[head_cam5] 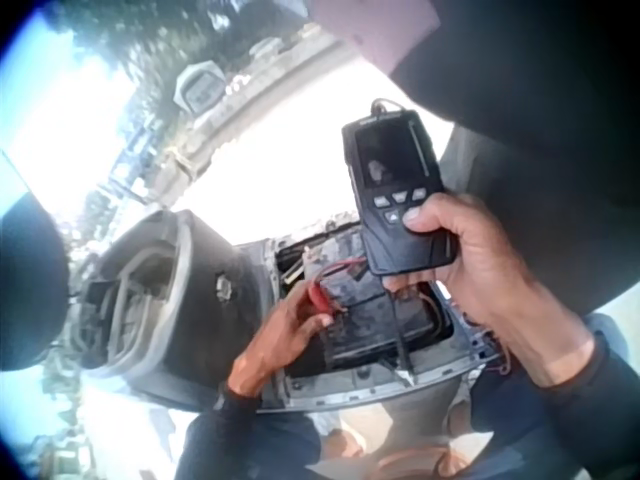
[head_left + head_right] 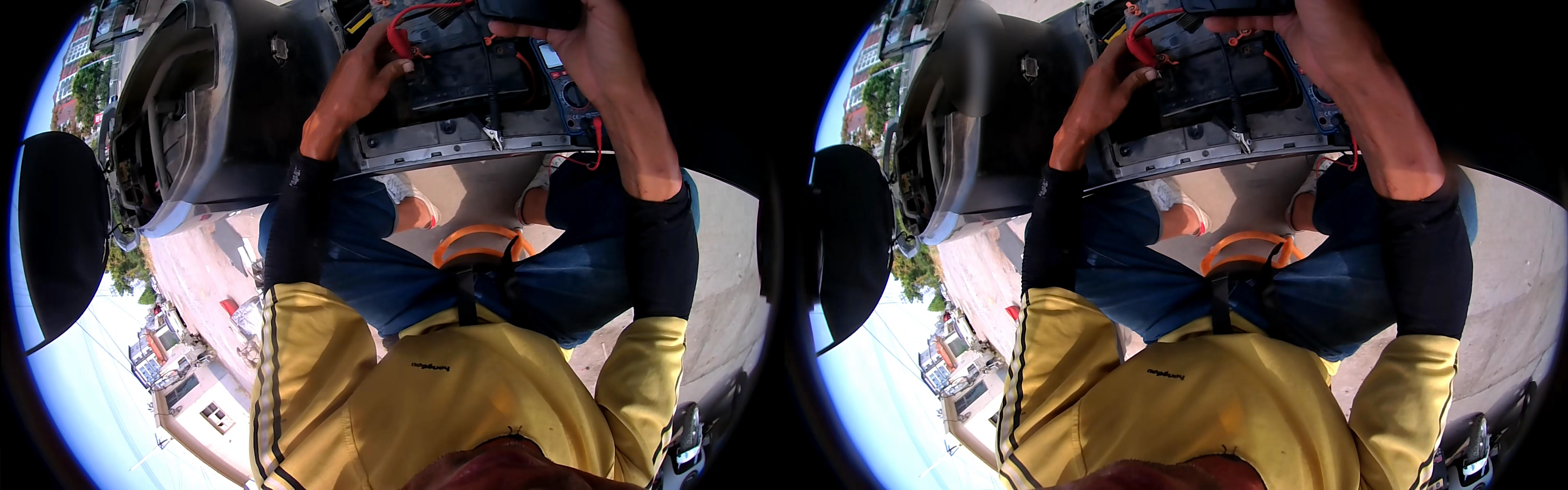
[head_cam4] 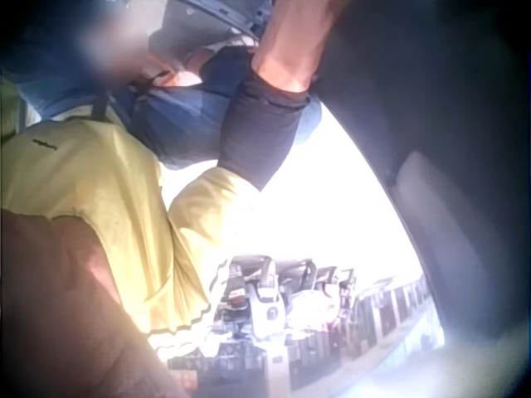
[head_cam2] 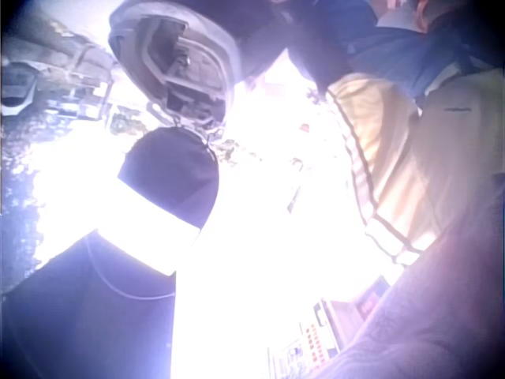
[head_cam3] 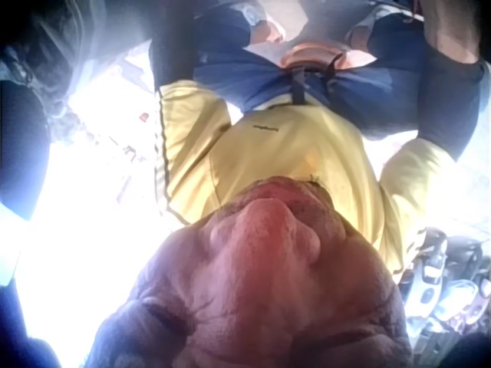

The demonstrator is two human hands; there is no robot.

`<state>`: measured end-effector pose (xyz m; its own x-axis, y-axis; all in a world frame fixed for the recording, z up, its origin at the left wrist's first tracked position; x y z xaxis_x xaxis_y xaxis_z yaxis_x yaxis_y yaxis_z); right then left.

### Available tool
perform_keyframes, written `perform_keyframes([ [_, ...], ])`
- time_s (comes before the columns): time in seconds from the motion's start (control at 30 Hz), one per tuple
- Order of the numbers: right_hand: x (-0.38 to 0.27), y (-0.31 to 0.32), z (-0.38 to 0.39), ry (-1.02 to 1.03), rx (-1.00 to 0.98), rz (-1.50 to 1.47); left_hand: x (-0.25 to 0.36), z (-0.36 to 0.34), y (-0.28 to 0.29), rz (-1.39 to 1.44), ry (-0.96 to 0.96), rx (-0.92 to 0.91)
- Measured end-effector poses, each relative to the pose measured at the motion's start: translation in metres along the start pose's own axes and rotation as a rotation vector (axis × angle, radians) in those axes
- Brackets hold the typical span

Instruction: The person connects a battery tester to a scooter battery, operates the device to read measurements, and then disconnects the tester. The person places the tester on the scooter seat and briefly touches the scooter handlebar.

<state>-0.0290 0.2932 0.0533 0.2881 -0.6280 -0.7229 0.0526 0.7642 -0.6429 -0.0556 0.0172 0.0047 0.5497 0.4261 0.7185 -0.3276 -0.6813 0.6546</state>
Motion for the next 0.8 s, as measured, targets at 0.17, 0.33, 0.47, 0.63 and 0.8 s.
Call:
perform_keyframes([
  [0.17, 0.000, 0.000, -0.002, -0.040, -0.010, 0.014, 0.042, 0.035, 0.000, -0.344, 0.275, 0.195],
  [0.33, 0.003, -0.003, -0.003, -0.052, -0.083, 0.012, 0.097, 0.043, -0.087, -0.508, 0.277, -0.141],
  [0.47, 0.002, -0.006, -0.003, -0.011, -0.050, 0.091, 0.109, 0.022, -0.105, -0.638, 0.396, -0.198],
  [0.63, 0.000, -0.004, -0.004, -0.006, -0.051, 0.085, 0.094, 0.026, -0.105, -0.592, 0.419, -0.226],
  [0.8, 0.004, 0.010, -0.011, 0.052, -0.102, 0.213, 0.089, 0.033, -0.089, -0.359, 0.323, -0.052],
])
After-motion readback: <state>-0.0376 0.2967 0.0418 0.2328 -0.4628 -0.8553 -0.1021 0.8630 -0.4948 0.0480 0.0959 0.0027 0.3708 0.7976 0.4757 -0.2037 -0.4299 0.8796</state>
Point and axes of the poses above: each hand's wrist, its own z-axis away from the middle knuckle, its own y-axis out of the back of the hand, x = y × z, the point moved 6 cm from there along -z, towards the middle knuckle, and after that the axes turned 15 degrees about -y, right-handed, at the moved point
